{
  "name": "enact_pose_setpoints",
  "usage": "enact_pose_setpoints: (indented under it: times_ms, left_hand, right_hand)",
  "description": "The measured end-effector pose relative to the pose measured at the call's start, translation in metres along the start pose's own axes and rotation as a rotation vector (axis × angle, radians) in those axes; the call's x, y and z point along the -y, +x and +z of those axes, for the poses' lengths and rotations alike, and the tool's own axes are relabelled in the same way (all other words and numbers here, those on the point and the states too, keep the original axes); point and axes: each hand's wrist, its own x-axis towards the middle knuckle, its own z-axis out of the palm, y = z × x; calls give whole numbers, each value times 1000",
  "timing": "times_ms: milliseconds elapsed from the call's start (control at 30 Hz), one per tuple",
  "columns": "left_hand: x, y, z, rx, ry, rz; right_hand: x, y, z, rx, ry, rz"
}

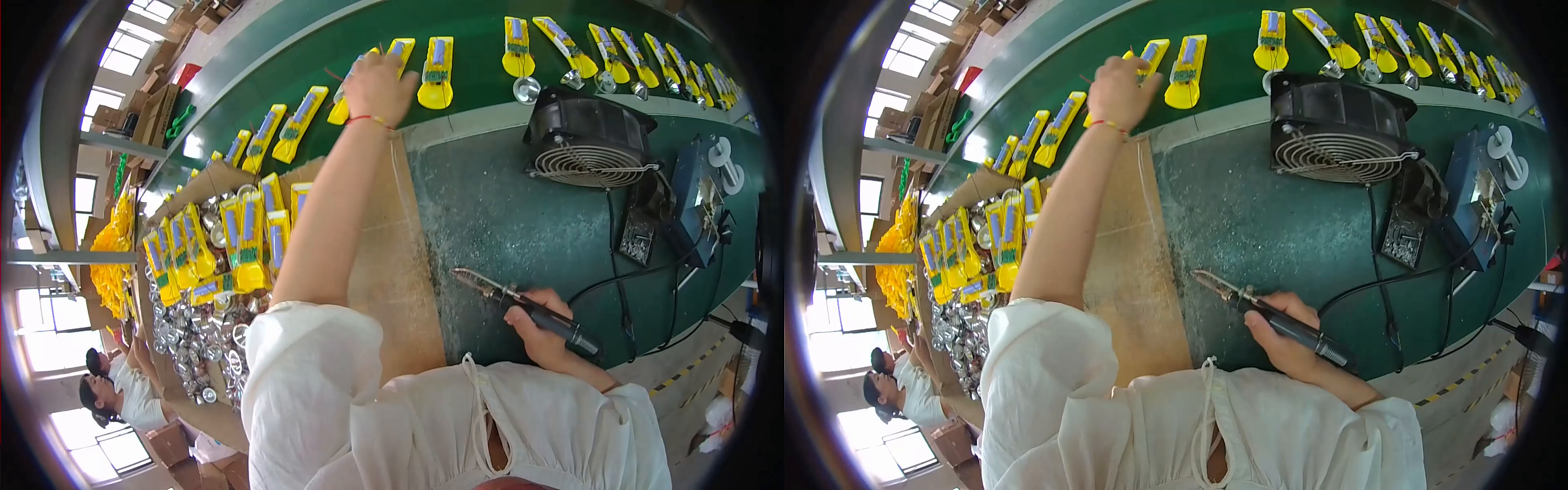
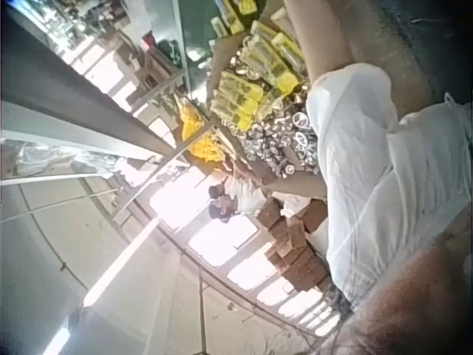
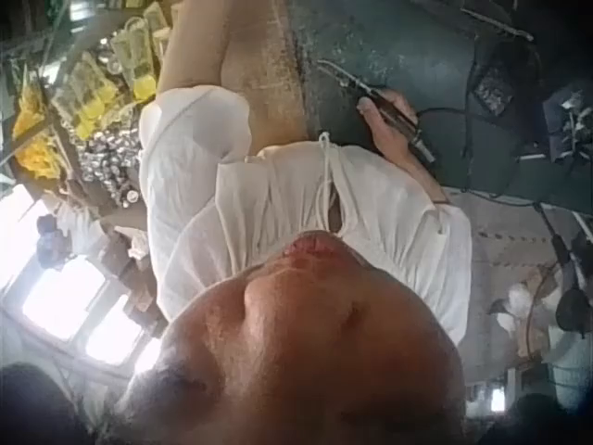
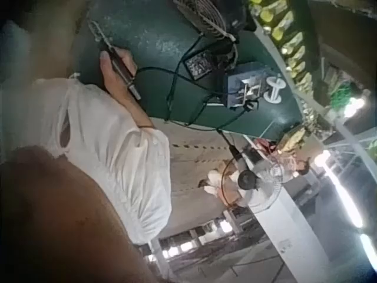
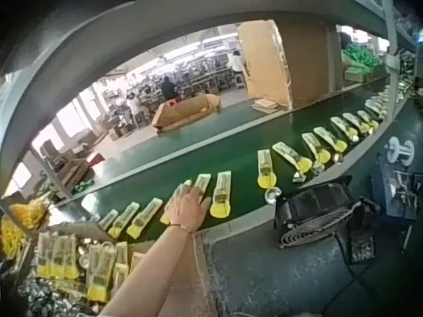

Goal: Soldering wires onto circuit boards for solar-powered lights on an assembly line.

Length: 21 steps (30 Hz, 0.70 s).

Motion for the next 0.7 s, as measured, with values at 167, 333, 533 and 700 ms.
enact_pose_setpoints:
  times_ms: [167, 333, 533, 700]
  left_hand:
    - [-10, 12, 22, 26, 327, 40]
    - [0, -121, -24, -13, 166, 62]
    - [3, -296, -65, -96, -1, -73]
    - [12, -350, -103, -275, 294, -323]
  right_hand:
    - [17, 15, 1, 23, 4, -17]
    - [4, 1, 0, -21, 67, 64]
    - [4, 0, 3, -14, 122, -2]
    - [10, 0, 6, -19, 105, 4]
